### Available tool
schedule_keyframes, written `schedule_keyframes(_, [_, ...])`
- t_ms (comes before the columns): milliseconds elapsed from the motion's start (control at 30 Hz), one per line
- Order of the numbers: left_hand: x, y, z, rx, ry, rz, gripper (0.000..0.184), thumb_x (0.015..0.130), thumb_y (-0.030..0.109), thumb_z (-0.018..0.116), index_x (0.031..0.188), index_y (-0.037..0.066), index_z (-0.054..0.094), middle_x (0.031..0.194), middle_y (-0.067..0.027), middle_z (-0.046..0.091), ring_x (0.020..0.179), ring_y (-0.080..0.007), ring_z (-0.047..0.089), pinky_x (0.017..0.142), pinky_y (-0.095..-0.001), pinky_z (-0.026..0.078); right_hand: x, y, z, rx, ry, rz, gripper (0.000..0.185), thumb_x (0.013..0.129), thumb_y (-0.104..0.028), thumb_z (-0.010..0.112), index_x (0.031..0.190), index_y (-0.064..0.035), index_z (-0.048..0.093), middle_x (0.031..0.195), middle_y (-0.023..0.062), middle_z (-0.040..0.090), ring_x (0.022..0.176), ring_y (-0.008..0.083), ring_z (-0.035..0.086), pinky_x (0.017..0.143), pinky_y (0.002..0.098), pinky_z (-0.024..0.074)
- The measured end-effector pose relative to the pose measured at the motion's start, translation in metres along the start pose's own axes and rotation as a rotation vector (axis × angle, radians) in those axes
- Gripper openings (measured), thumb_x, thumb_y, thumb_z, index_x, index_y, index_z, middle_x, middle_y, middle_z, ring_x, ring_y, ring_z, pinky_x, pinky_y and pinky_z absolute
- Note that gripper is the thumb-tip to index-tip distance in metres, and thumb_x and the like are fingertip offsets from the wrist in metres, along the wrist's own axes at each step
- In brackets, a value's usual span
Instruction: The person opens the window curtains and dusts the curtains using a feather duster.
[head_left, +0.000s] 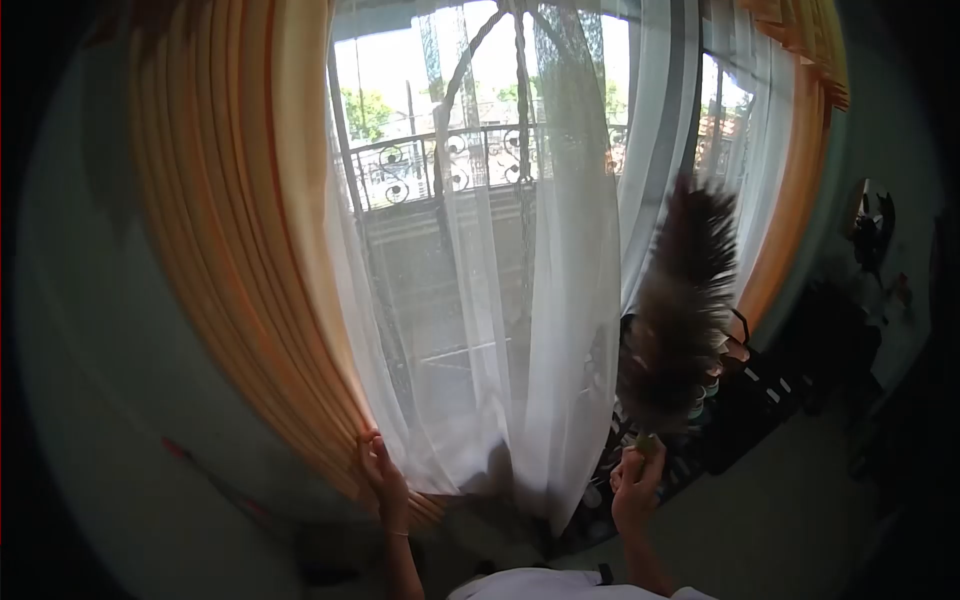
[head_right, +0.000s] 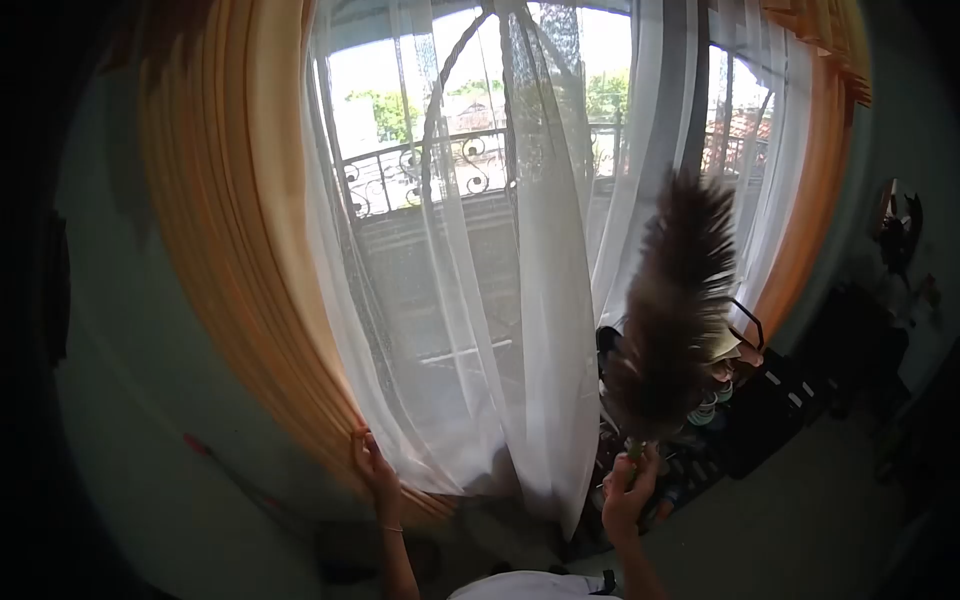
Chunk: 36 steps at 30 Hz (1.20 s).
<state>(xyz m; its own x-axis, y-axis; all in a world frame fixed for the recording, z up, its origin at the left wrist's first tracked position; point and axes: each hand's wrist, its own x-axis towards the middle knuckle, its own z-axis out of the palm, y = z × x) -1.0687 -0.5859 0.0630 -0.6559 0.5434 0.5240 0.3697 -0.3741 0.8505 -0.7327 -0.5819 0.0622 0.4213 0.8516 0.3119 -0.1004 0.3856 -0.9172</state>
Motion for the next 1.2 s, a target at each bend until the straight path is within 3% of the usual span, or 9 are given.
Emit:
schedule_keyframes(167, [-0.012,0.027,-0.027,-0.134,-0.134,0.091,0.052,0.094,0.048,0.060,0.111,-0.001,0.058,0.088,-0.0004,0.055,0.087,-0.0093,0.054,0.075,-0.0237,0.042,-0.005,-0.021,0.027,0.129,-0.051,-0.089,0.044,0.100,-0.052,0.041,0.098,-0.0083,0.041,0.078,0.0010,0.038,0.048,0.0066,0.036,0.042,0.0203,0.0286])
schedule_keyframes(233, [-0.014,0.036,-0.032,0.038,-0.243,0.073,0.040,0.095,0.038,0.064,0.099,-0.001,0.059,0.077,0.0019,0.052,0.074,-0.0064,0.050,0.065,-0.0219,0.040,-0.005,0.000,0.035,0.067,-0.229,-0.147,0.038,0.100,-0.045,0.047,0.097,-0.0081,0.041,0.077,0.0016,0.037,0.047,0.0090,0.034,0.042,0.0222,0.0292])
schedule_keyframes(300, [-0.013,0.030,-0.033,0.056,-0.262,0.039,0.030,0.096,0.027,0.064,0.084,0.001,0.055,0.067,0.0033,0.046,0.062,-0.0053,0.043,0.055,-0.0223,0.036,-0.006,0.066,0.017,-0.924,-0.075,-0.957,0.026,0.097,-0.031,0.056,0.104,-0.0074,0.047,0.081,0.0055,0.046,0.048,0.0136,0.040,0.044,0.0243,0.0366])
schedule_keyframes(400, [-0.022,0.035,-0.030,0.058,-0.157,0.029,0.032,0.097,0.021,0.061,0.075,0.002,0.049,0.061,0.0050,0.038,0.056,-0.0045,0.034,0.051,-0.0227,0.032,-0.033,0.069,0.003,-0.961,-0.415,-0.979,0.028,0.092,-0.014,0.059,0.118,-0.0059,0.051,0.090,0.0132,0.059,0.054,0.0245,0.056,0.052,0.0303,0.0475])
schedule_keyframes(467, [-0.010,0.018,-0.029,0.122,-0.072,0.018,0.033,0.098,0.021,0.060,0.074,0.003,0.048,0.068,0.0030,0.045,0.063,-0.0033,0.040,0.053,-0.0235,0.033,-0.038,0.075,0.015,-0.464,-0.831,-0.424,0.039,0.091,-0.009,0.060,0.128,-0.0041,0.050,0.100,0.0193,0.066,0.069,0.0321,0.067,0.060,0.0351,0.0529])
schedule_keyframes(667, [0.006,0.017,-0.013,0.091,0.028,0.004,0.031,0.100,0.021,0.055,0.079,-0.001,0.049,0.062,0.0010,0.039,0.060,-0.0077,0.035,0.054,-0.0251,0.033,-0.080,0.207,-0.105,-1.293,-1.181,0.271,0.037,0.094,-0.036,0.055,0.123,-0.0132,0.057,0.091,0.0191,0.069,0.083,0.0390,0.068,0.071,0.0499,0.0531])
schedule_keyframes(800, [0.001,-0.002,-0.022,0.151,-0.024,-0.036,0.029,0.101,0.024,0.054,0.097,-0.005,0.054,0.079,-0.0059,0.053,0.072,-0.0122,0.047,0.065,-0.0290,0.042,-0.070,0.184,-0.131,-1.462,-1.161,0.260,0.037,0.092,-0.039,0.057,0.117,-0.0132,0.062,0.088,0.0181,0.070,0.082,0.0374,0.069,0.072,0.0489,0.0538])
schedule_keyframes(1000, [-0.009,-0.031,-0.022,0.173,-0.080,-0.127,0.035,0.101,0.026,0.055,0.112,-0.007,0.057,0.093,-0.0096,0.059,0.086,-0.0143,0.053,0.075,-0.0301,0.046,-0.052,0.080,-0.074,-0.697,-0.596,-0.117,0.023,0.090,-0.021,0.066,0.106,-0.0065,0.062,0.079,0.0125,0.070,0.067,0.0277,0.070,0.058,0.0340,0.0530])
schedule_keyframes(1200, [-0.007,-0.004,0.014,0.113,-0.076,-0.070,0.034,0.101,0.026,0.053,0.111,-0.007,0.057,0.094,-0.0113,0.059,0.086,-0.0186,0.054,0.078,-0.0332,0.046,-0.078,0.065,-0.013,-0.392,-0.969,0.163,0.025,0.095,-0.022,0.059,0.113,-0.0057,0.056,0.072,0.0158,0.064,0.060,0.0293,0.065,0.058,0.0376,0.0492])
